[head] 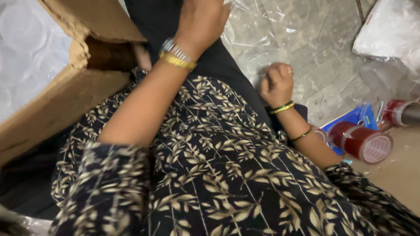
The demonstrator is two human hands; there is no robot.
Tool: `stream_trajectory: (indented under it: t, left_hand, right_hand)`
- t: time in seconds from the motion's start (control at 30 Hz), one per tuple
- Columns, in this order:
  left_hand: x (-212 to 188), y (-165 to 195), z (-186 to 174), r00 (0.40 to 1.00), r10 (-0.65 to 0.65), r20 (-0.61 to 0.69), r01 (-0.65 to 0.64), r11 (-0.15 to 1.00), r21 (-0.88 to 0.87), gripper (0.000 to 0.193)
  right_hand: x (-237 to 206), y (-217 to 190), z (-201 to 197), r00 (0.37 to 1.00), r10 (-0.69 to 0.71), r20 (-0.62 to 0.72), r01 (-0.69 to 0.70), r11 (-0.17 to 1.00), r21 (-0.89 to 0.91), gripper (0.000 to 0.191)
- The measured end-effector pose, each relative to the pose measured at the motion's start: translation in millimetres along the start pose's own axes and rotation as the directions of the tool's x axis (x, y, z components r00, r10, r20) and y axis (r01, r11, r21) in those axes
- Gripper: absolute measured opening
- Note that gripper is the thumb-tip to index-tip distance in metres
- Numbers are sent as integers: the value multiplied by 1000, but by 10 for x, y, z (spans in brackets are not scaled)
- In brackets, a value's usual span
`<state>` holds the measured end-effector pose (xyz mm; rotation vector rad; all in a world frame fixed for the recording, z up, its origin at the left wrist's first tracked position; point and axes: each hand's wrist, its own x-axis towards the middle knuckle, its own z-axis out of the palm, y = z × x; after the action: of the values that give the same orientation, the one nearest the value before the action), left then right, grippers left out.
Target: The person sits on the floor with a cardboard box of clear plastic lids and stacks loose lids one at a time into tall stacks, placing completed stacks back into the box. Another person's hands occasionally reach into the box to move lids aside.
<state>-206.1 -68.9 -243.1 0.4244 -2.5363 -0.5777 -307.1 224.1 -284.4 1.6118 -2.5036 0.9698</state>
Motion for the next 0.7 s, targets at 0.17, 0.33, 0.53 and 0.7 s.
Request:
stream_trajectory:
  t: [0.17,0.33,0.53,0.7]
  left_hand:
    - [-1031,670,-1119,995,-85,-47,66,949,-308,34]
    - [-2070,1138,-1873,879,-476,20,464,844,-269,27]
    - [-2998,1378,-2110,753,-646,-127,554,726,-407,23]
    - [-3011,1440,-2192,604,-785,-140,627,576,-525,23]
  right_hand:
    - [-193,-67,144,925,380,15,-368,903,-222,67]
    - [-240,-35,37,861,503,72,-508,859,64,60]
    - [-94,-529,-551,708,508,491,-647,187,739,37]
    - [353,-1248,-1172,840,251,482,-500,11,866,33]
